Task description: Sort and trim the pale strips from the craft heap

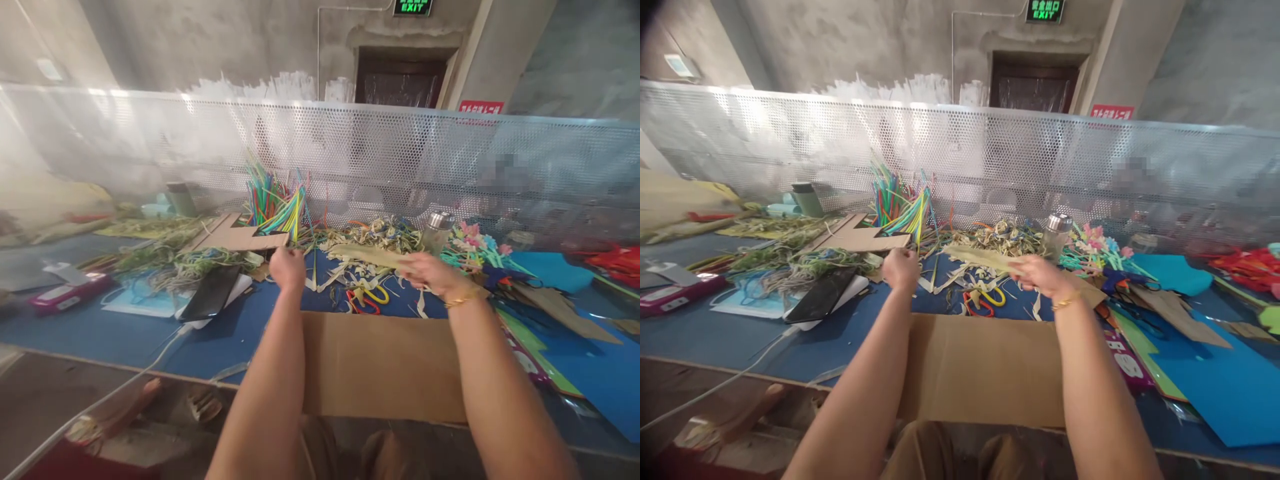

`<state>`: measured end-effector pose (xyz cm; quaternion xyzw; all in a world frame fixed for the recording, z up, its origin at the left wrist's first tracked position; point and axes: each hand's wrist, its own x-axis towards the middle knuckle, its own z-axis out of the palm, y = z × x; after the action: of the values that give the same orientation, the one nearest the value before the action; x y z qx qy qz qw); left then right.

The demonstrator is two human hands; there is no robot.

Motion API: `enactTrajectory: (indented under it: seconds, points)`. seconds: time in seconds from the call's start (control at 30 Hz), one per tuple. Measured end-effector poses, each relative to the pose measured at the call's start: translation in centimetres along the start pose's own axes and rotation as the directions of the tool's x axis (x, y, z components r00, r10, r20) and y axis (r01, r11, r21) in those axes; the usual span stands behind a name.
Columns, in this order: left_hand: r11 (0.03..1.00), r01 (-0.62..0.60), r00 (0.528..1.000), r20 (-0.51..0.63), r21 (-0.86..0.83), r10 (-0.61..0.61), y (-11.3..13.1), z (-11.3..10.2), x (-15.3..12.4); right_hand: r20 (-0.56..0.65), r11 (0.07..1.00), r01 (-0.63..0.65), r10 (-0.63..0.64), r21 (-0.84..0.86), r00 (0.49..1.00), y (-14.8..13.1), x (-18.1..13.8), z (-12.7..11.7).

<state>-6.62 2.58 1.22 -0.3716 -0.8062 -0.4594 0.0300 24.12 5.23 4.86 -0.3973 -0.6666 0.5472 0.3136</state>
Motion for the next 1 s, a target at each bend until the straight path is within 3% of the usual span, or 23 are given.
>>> enactTrajectory:
  seconds: [0.1, 0.2, 0.33, 0.43, 0.5, 0.57, 0.63, 0.7, 0.83, 0.9, 1.0]
  points:
    - [0.998, -0.03, 0.999, -0.018, -0.06, 0.029, -0.7, 0.0, 0.4, -0.197, 0.986, 0.124, -0.101, 0.109, 0.975, -0.2, -0.1, -1.2]
    - [0.968, -0.197, 0.969, 0.116, -0.156, 0.216, -0.3, 1.4, -0.2, -0.307, 0.983, 0.088, -0.035, 0.162, 0.951, 0.6, 1.6, 1.8]
    - [0.95, -0.29, 0.921, 0.237, -0.116, 0.31, -0.1, 2.6, -1.1, -0.285, 0.972, 0.066, 0.001, 0.225, 0.958, 2.4, 4.0, 7.0]
    - [0.943, -0.322, 0.91, 0.247, -0.082, 0.332, -0.1, 2.4, -1.2, -0.375, 0.975, 0.091, -0.009, 0.201, 0.927, 3.5, 4.7, 8.7]
    - [0.921, -0.361, 0.887, 0.25, -0.148, 0.388, 0.4, 2.3, -1.5, -0.423, 0.973, 0.125, -0.033, 0.192, 0.906, 4.0, 4.8, 9.1]
    - [0.866, -0.379, 0.841, 0.27, -0.328, 0.47, 1.2, 2.5, -2.1, -0.436, 0.968, 0.157, -0.058, 0.194, 0.898, 4.4, 4.9, 9.3]
    - [0.789, -0.288, 0.783, 0.341, -0.543, 0.521, 2.0, 3.1, -3.0, -0.433, 0.969, 0.173, -0.082, 0.175, 0.897, 4.7, 5.1, 9.5]
    - [0.744, -0.099, 0.731, 0.459, -0.661, 0.505, 2.6, 3.6, -4.0, -0.429, 0.977, 0.182, -0.117, 0.113, 0.896, 5.0, 5.3, 9.7]
    - [0.617, 0.18, 0.675, 0.553, -0.766, 0.489, 3.1, 3.8, -4.9, -0.354, 0.974, 0.183, -0.127, 0.13, 0.927, 4.9, 5.2, 9.7]
    - [0.569, 0.254, 0.655, 0.572, -0.782, 0.494, 3.2, 3.6, -4.8, -0.285, 0.956, 0.157, -0.083, 0.249, 0.955, 4.5, 5.0, 9.6]
    - [0.575, 0.304, 0.616, 0.618, -0.759, 0.489, 3.1, 3.5, -4.4, -0.244, 0.932, 0.136, -0.053, 0.337, 0.968, 4.0, 4.7, 9.4]
